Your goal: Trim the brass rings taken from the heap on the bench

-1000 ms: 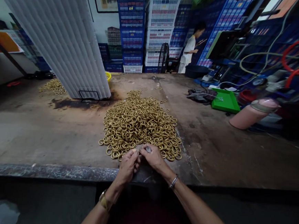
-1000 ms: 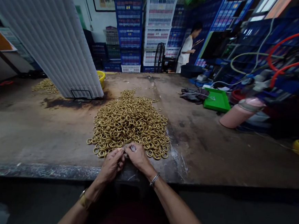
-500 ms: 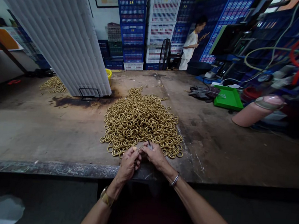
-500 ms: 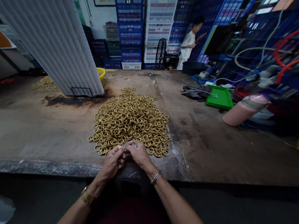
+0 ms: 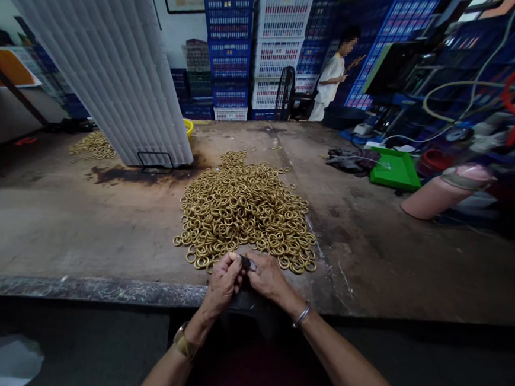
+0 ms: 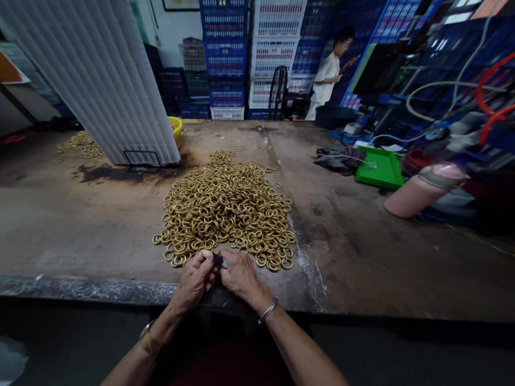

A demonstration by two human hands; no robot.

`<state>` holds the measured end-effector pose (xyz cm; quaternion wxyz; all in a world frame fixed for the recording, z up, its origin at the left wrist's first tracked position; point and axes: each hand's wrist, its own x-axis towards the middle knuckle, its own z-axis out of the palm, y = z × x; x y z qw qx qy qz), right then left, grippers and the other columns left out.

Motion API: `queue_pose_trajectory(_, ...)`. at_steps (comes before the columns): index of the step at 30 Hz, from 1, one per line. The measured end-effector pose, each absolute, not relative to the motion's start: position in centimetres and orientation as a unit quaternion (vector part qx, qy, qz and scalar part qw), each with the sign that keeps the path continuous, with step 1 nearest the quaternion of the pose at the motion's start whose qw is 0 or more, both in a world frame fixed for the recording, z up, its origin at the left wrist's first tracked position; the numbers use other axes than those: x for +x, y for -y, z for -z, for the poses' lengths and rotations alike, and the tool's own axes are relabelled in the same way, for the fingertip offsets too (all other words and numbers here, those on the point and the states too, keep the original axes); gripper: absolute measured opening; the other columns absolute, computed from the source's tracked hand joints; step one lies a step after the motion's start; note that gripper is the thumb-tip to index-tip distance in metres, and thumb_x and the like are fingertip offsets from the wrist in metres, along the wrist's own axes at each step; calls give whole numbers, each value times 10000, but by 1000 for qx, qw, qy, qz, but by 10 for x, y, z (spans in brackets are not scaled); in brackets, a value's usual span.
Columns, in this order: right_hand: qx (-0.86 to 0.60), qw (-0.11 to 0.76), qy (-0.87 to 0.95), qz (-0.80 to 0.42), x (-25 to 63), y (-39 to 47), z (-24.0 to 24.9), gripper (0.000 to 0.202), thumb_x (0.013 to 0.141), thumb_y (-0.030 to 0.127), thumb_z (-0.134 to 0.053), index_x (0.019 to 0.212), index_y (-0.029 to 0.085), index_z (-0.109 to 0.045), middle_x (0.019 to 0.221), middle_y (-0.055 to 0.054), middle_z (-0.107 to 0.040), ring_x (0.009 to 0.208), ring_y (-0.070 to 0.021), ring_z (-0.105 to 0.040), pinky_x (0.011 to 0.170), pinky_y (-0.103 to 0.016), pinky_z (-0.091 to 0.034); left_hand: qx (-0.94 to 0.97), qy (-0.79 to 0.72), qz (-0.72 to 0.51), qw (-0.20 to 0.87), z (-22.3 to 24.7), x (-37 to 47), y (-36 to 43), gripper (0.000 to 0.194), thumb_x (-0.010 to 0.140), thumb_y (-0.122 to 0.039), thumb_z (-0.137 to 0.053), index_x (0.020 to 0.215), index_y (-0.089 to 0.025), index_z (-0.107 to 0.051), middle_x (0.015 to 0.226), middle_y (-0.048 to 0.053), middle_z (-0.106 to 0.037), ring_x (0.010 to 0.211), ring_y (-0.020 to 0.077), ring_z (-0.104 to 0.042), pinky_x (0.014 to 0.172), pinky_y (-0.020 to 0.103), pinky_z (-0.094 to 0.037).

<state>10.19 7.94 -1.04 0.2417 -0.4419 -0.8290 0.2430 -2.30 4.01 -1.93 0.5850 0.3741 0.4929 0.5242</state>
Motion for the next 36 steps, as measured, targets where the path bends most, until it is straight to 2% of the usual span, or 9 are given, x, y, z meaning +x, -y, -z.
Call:
queue_pose_trajectory(6, -499, 123, 837, -188, 106, -86, 13, 246, 728, 150, -413, 875, 199, -605, 705, -28, -635, 619, -132, -534, 550, -222, -271, 368, -498, -520, 588, 13, -23, -34, 337, 738, -496, -528, 690, -174, -437, 541, -66, -436, 377, 23, -336, 339, 131, -233)
queue_pose_trajectory(9, -540, 105, 822, -144, 109, -96, 11, 309, 733, 146, -406, 983, 206, -577, 777, -40, -650, 678, -146, -561, 580, -229, -288, 315, -465, -527, 638, 7, -22, -29, 311, 734, -464, -555, 711, -174, -443, 558, -60, -456, 394, 30, -368, 348, 134, -255)
queue_pose_trajectory(16, -579, 164, 795, -73, 99, -130, 0, 257, 772, 182, -410, 999, 216, -528, 893, -38, -641, 776, -158, -571, 615, -235, -310, 188, -382, -563, 708, 11, -22, -28, 275, 717, -385, -601, 735, -146, -468, 724, 34, -575, 514, 74, -487, 380, 160, -316)
queue_pose_trajectory(22, -551, 88, 827, -70, 90, -139, 1, 237, 801, 186, -377, 981, 224, -527, 891, -46, -633, 766, -152, -571, 603, -235, -314, 139, -339, -568, 737, 10, -31, -29, 213, 697, -277, -618, 838, -164, -506, 679, 11, -569, 501, 81, -497, 381, 159, -326)
queue_pose_trajectory(25, -557, 99, 821, -75, 91, -140, 5, 238, 799, 180, -372, 945, 225, -554, 882, -44, -634, 747, -146, -565, 600, -233, -309, 109, -315, -557, 761, 12, -33, -30, 209, 673, -252, -634, 823, -146, -534, 675, 10, -557, 523, 78, -508, 384, 148, -319)
queue_pose_trajectory(28, -546, 172, 811, -121, 95, -140, 9, 199, 798, 223, -396, 851, 212, -587, 788, -29, -628, 678, -130, -539, 584, -222, -304, 92, -326, -568, 750, 16, -33, -33, 200, 669, -278, -649, 698, -128, -521, 699, 28, -563, 575, 94, -537, 387, 146, -323)
queue_pose_trajectory(30, -534, 233, 787, -201, 98, -138, 11, 184, 790, 265, -418, 760, 193, -585, 671, -7, -589, 594, -112, -493, 553, -211, -302, 102, -354, -583, 725, 17, -31, -34, 230, 654, -294, -671, 673, -131, -510, 708, 32, -568, 598, 105, -551, 390, 149, -334)
queue_pose_trajectory(33, -501, 305, 725, -362, 101, -127, 9, 185, 753, 314, -468, 664, 174, -550, 562, 30, -490, 519, -87, -408, 505, -194, -297, 149, -392, -600, 681, 17, -28, -37, 264, 644, -331, -682, 720, -143, -512, 664, 5, -544, 561, 94, -533, 381, 145, -328)
queue_pose_trajectory(36, -466, 327, 659, -492, 103, -111, 6, 201, 710, 351, -529, 629, 168, -519, 503, 60, -401, 466, -66, -339, 457, -186, -280, 208, -440, -607, 628, 16, -24, -40, 316, 664, -388, -653, 844, -165, -518, 596, -36, -502, 468, 64, -469, 357, 136, -295)
